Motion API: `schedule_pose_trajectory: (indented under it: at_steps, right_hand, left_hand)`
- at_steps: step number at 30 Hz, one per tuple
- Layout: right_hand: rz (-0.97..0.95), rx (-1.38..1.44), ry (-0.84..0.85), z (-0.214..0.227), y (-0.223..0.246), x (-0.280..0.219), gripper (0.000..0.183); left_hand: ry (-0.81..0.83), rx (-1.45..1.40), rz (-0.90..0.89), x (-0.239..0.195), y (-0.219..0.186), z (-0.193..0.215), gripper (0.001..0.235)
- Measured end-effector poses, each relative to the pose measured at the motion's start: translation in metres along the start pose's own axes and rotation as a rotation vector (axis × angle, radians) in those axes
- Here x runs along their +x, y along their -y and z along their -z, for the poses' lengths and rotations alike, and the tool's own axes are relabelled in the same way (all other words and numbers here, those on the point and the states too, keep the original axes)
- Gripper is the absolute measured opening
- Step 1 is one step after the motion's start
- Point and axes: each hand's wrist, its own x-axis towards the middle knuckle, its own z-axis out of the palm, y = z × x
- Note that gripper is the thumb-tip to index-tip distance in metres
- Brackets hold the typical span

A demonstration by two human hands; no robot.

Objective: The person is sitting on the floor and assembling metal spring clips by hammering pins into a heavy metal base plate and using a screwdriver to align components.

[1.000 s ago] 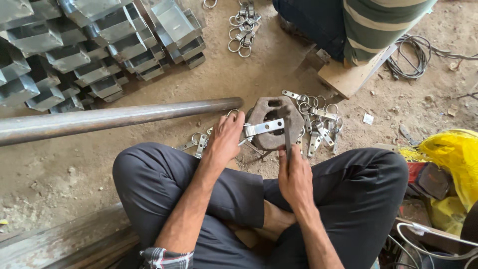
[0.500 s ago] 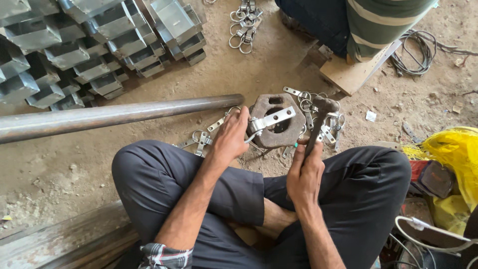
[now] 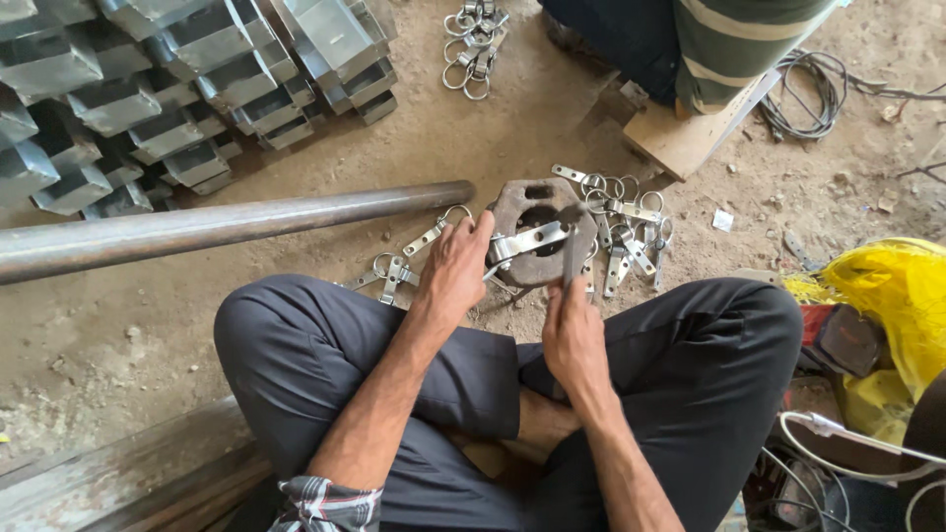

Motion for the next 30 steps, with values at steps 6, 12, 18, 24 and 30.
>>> schedule_pose_trajectory:
  at_steps: [6,12,18,24,30]
  right_hand:
    - [0.095,-0.003,-0.098,0.000,0.013,-0.009,0.013]
    - [-0.038,-0.024,-0.048,0.005,0.006,-0.017,0.013]
    - [0.126,-0.018,0.031,-0.001,-0.004,-0.019,0.014]
    - [-0.084,-0.079,0.072,-0.002,0.011,-0.023,0.017]
    - [-0.103,-0.127,0.006,0.001,0.003,-0.025,0.018]
  left_hand:
    - [-0.035,0.010,-0.036,-0.007,-0.001,-0.005,0.064]
    - [-0.074,0.009,-0.064,-0.004,-0.001,-0.006,0.061]
    - [-0.044,-0.021,-0.054,-0.005,-0.004,-0.006,0.067]
    - [-0.018,0.022,-0.031,-0.002,-0.003,-0.008,0.067]
    - [-0.038,0.041,-0.056,-0.005,0.003,-0.009,0.062]
